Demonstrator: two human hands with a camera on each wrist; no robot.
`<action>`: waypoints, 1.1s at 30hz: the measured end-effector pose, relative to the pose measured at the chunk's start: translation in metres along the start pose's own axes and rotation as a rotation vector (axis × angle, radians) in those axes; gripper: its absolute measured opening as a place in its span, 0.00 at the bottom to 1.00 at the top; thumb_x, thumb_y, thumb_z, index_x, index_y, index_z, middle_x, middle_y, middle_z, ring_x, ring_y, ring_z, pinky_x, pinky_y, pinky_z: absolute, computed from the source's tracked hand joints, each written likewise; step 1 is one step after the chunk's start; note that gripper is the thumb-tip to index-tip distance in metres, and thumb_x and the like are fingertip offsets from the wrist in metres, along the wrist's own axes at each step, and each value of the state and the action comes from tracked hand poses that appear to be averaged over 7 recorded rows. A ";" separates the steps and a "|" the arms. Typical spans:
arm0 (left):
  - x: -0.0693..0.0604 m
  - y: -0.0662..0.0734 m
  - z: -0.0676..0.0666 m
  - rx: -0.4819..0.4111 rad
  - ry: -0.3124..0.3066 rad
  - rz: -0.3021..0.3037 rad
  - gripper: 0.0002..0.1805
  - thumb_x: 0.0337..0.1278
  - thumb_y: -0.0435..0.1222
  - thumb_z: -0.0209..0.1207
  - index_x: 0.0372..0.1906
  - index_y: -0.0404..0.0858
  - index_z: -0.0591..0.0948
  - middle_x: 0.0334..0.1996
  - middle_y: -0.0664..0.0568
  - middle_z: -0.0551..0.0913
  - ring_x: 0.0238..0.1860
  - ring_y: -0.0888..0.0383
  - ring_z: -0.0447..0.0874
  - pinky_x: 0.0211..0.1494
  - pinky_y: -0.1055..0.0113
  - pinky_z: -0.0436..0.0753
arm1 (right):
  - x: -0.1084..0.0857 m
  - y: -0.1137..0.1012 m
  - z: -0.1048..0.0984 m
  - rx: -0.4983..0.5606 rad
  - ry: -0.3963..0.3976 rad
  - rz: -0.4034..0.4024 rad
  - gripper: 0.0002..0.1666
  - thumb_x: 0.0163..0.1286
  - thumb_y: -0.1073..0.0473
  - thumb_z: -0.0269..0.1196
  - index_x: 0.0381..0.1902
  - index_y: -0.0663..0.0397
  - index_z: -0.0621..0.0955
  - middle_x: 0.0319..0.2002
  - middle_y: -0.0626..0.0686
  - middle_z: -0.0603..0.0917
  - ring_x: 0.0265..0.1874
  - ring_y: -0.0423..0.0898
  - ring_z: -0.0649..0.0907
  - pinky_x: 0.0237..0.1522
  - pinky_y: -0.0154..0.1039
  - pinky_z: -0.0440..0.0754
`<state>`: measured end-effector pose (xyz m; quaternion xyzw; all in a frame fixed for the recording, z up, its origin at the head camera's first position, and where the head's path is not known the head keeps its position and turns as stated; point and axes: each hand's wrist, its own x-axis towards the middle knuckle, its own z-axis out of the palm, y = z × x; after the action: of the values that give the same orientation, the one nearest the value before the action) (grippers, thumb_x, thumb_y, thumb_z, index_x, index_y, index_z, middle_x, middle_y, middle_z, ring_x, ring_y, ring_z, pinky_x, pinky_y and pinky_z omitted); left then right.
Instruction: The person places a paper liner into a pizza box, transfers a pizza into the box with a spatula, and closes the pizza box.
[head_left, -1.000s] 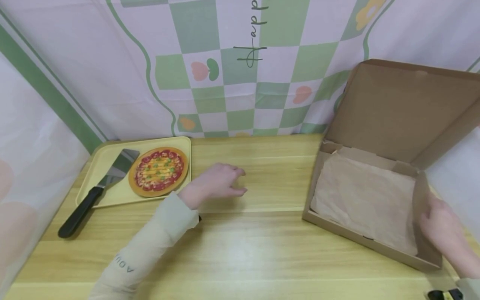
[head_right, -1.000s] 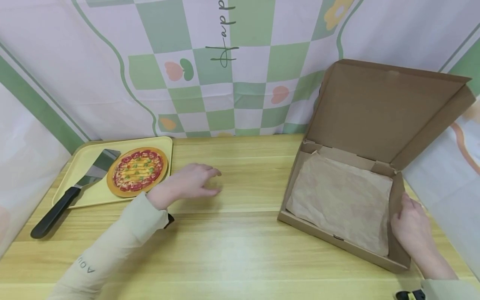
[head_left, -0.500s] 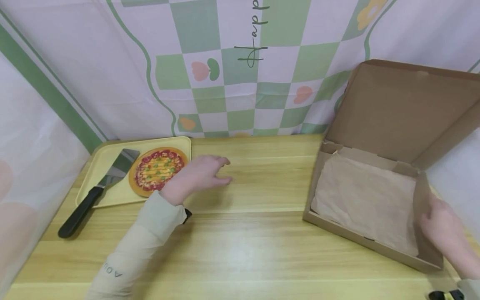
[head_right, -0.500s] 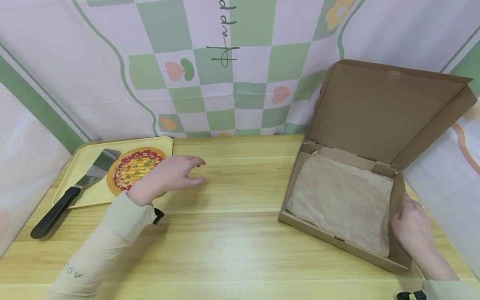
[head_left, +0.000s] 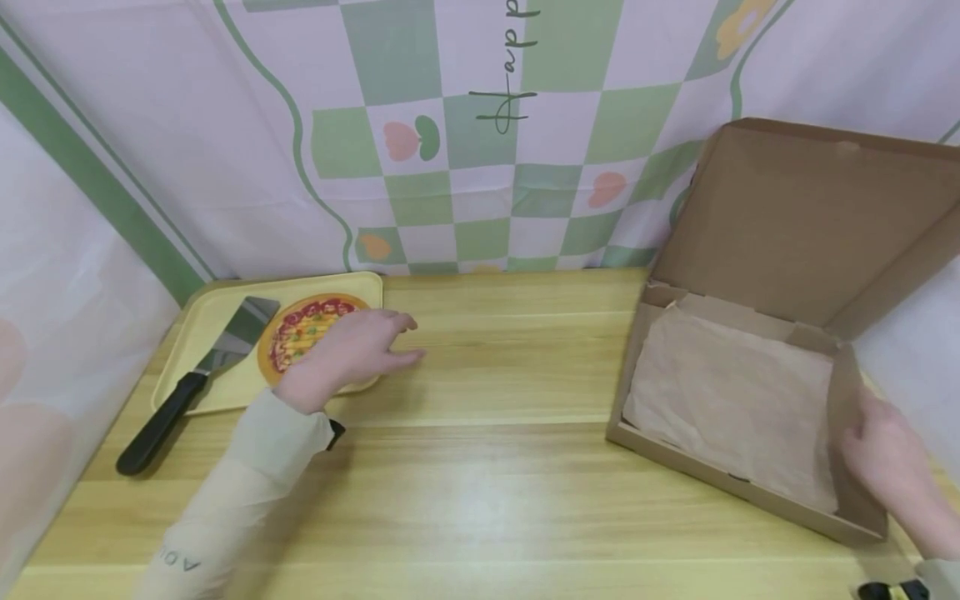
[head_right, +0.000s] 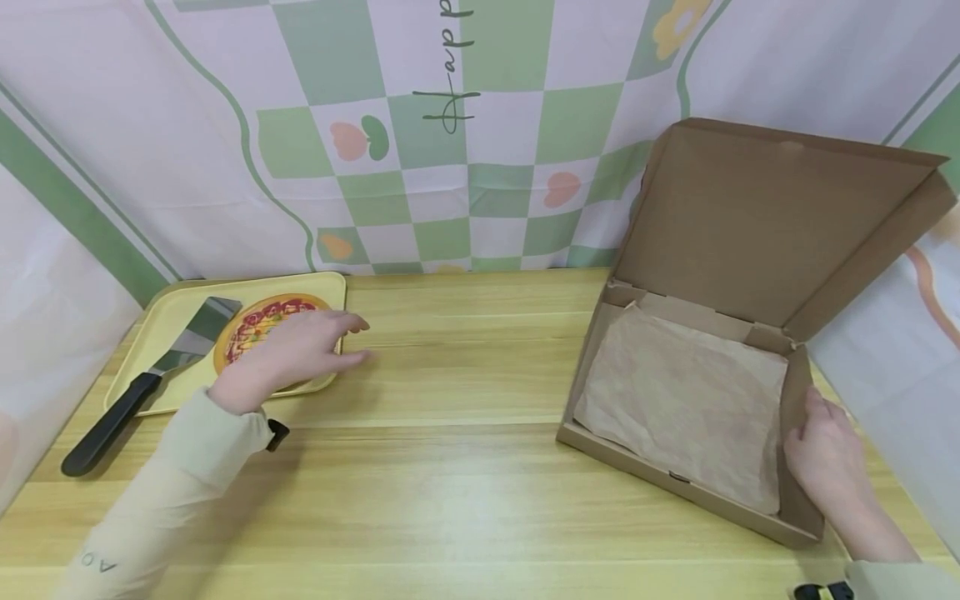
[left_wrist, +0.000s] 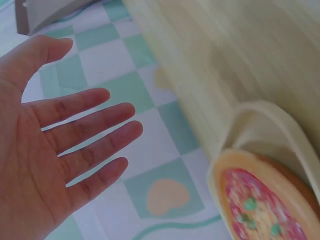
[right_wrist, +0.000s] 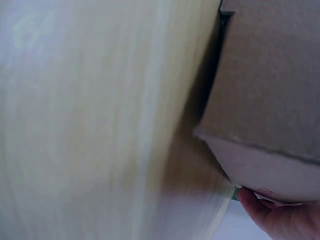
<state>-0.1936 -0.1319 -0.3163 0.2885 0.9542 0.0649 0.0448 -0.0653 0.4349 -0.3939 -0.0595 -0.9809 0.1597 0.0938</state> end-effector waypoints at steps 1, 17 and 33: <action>-0.002 -0.002 0.000 -0.008 -0.007 -0.010 0.27 0.56 0.53 0.54 0.53 0.37 0.76 0.48 0.45 0.79 0.46 0.50 0.78 0.48 0.56 0.75 | 0.000 0.000 0.000 -0.001 0.000 0.000 0.36 0.49 0.76 0.46 0.57 0.88 0.52 0.41 0.86 0.62 0.40 0.79 0.64 0.39 0.67 0.62; -0.029 -0.040 0.013 -0.015 0.030 -0.041 0.16 0.51 0.48 0.58 0.33 0.39 0.76 0.20 0.55 0.74 0.22 0.59 0.70 0.27 0.62 0.71 | 0.000 -0.004 -0.002 -0.018 0.007 0.004 0.34 0.48 0.76 0.47 0.54 0.89 0.55 0.38 0.84 0.64 0.37 0.78 0.66 0.35 0.66 0.63; -0.061 -0.068 0.011 0.040 0.058 -0.098 0.14 0.52 0.46 0.58 0.28 0.38 0.76 0.17 0.54 0.73 0.17 0.59 0.67 0.21 0.63 0.67 | 0.000 -0.003 -0.002 -0.012 -0.005 0.012 0.37 0.49 0.75 0.46 0.58 0.87 0.51 0.42 0.86 0.62 0.41 0.79 0.64 0.39 0.67 0.62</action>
<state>-0.1783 -0.2208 -0.3343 0.2404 0.9692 0.0519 0.0145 -0.0651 0.4329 -0.3917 -0.0654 -0.9817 0.1543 0.0902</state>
